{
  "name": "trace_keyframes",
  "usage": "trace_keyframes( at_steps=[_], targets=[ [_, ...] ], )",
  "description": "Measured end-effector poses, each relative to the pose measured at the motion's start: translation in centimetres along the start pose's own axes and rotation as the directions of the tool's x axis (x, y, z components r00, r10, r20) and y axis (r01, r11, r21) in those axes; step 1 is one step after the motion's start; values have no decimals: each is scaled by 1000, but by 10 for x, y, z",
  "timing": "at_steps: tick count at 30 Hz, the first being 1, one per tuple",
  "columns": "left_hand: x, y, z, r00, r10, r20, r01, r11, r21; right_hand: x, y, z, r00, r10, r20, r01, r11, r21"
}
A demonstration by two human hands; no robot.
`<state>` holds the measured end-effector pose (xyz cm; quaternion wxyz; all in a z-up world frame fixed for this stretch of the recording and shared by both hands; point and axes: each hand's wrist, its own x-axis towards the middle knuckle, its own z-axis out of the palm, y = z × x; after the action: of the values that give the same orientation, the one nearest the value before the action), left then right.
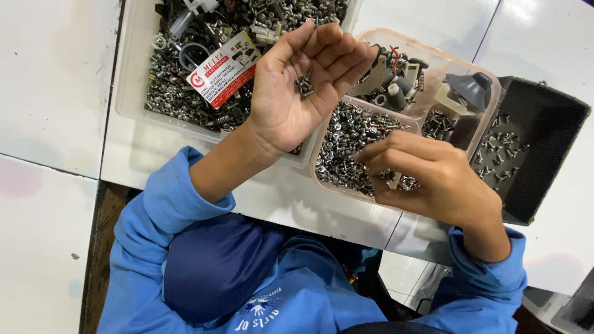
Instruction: The person sorts small metal screws and hardware from a large plastic bin into a compartmentalized organizer. They pick up individual screws, examine them, and place them into specific sections of the organizer or a separate black tray.
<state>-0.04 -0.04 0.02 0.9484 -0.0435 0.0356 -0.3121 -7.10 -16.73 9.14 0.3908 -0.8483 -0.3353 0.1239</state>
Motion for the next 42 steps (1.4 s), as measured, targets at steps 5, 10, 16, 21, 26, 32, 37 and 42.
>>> trace_keyframes(
  at_steps=[5, 10, 16, 21, 26, 32, 37, 42],
  targets=[
    [-1, 0, 0, 1000, -3, -2, 3, 1000, -19, -1, 5, 7, 999, -21, 39, 25, 995, -95],
    [-1, 0, 0, 1000, 1, -9, -1, 1000, -11, 2, 4, 20, 995, -45, 87, 65, 967, -246],
    [0, 0, -2, 1000, -20, -13, 20, 999, -27, -8, -5, 28, 981, 28, 193, 76, 858, -508],
    [0, -2, -2, 1000, -16, -17, 16, 999, -34, -7, -6, 29, 985, -56, 163, 143, 793, -592],
    [0, -1, -4, 1000, -21, -17, 21, 999, -48, -5, 6, 22, 997, -74, 29, 80, 935, -347],
    [0, -2, -1, 999, 1, -55, -3, 1000, -30, -2, 16, 18, 990, -24, -139, 10, 995, -102],
    [-1, -1, -2, 999, -11, -52, 9, 999, -36, -1, 17, 19, 982, -64, -178, 48, 995, -92],
    [-1, -3, 0, 998, -44, 38, 45, 999, -17, -4, 17, 21, 956, -157, -248, 124, 982, -145]
  ],
)
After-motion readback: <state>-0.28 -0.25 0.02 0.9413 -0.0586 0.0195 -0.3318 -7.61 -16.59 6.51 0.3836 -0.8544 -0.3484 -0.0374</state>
